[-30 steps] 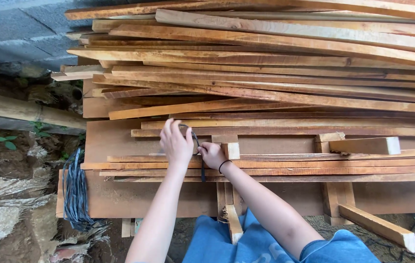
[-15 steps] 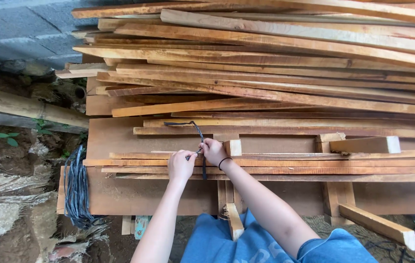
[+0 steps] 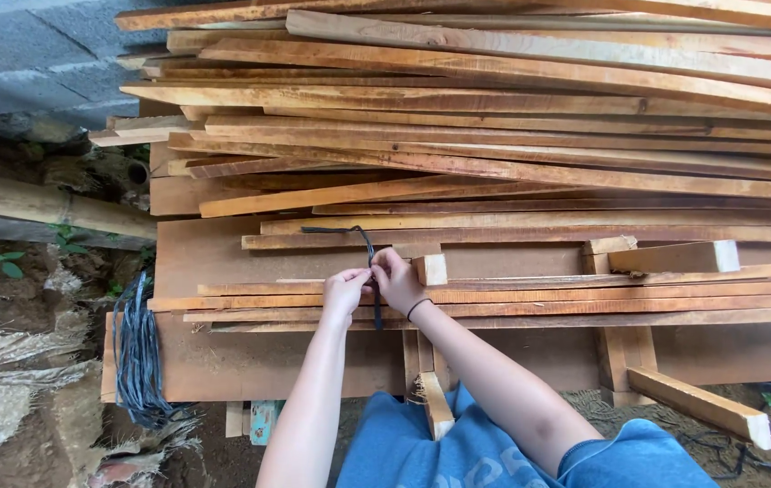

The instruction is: Organizing and bundling thin wooden strips together using plastic ties and pliers to secure them.

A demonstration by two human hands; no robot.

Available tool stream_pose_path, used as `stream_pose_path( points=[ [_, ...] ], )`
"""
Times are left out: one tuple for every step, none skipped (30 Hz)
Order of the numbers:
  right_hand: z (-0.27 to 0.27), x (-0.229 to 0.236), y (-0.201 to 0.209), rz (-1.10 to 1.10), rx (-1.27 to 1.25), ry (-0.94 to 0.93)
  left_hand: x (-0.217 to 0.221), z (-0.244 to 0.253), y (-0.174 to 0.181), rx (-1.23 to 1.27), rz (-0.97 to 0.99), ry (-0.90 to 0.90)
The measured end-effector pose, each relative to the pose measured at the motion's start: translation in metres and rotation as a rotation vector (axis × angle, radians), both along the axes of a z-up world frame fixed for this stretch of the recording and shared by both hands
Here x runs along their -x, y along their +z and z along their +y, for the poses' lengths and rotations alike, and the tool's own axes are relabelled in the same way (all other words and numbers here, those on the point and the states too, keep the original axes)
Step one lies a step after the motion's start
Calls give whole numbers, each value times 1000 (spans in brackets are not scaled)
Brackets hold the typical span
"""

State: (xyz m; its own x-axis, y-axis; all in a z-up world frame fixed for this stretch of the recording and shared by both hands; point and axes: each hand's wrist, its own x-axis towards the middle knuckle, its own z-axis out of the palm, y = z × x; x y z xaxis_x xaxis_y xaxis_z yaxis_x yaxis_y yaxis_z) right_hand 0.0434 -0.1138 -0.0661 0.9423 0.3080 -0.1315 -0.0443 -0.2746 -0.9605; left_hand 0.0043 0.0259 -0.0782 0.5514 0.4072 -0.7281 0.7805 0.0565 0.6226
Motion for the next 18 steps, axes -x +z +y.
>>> stream_pose_path(
  points=[
    [-1,-1,2,2,4,4,-1,0,1,4,2,4],
    [-2,-1,4,-103,16,42,-2,0,3,-5,-6,-15],
    [-5,0,6,-206,29,77,-2,-2,4,-14,-12,-35],
    [-7,3,5,-203,34,81,0,-5,9,-9,-9,-33],
    [-8,2,5,-238,43,97,-2,-5,16,-20,-35,-65],
    [-8,1,5,-272,53,112,-3,-5,22,-32,-61,-98],
    [-8,1,1,-274,53,109,-3,-4,15,-32,-63,-101],
    [-8,1,-2,-249,103,100,-3,-3,7,-90,-41,-162],
    [-7,3,-5,-221,152,92,-1,-2,0,-147,-16,-223],
    [-6,3,-8,-220,153,91,-2,-1,7,-146,-16,-225],
    [-7,4,-11,-152,172,87,-3,-2,13,-81,-22,-151],
    [-7,5,-14,-83,190,83,-4,-3,19,-15,-28,-77],
    [-9,3,-19,-82,192,84,-6,-3,25,-13,-27,-76],
    [-10,2,-23,-55,168,98,-7,-3,31,22,-33,-67],
    [-11,2,-28,-25,142,110,-7,-2,38,55,-36,-59],
    [-10,7,-28,-22,142,111,-2,-1,34,55,-33,-58],
    [-10,6,-29,-30,165,104,-4,1,30,59,-28,-64],
    [-9,4,-29,-38,188,96,-5,3,26,62,-24,-70]
  ],
)
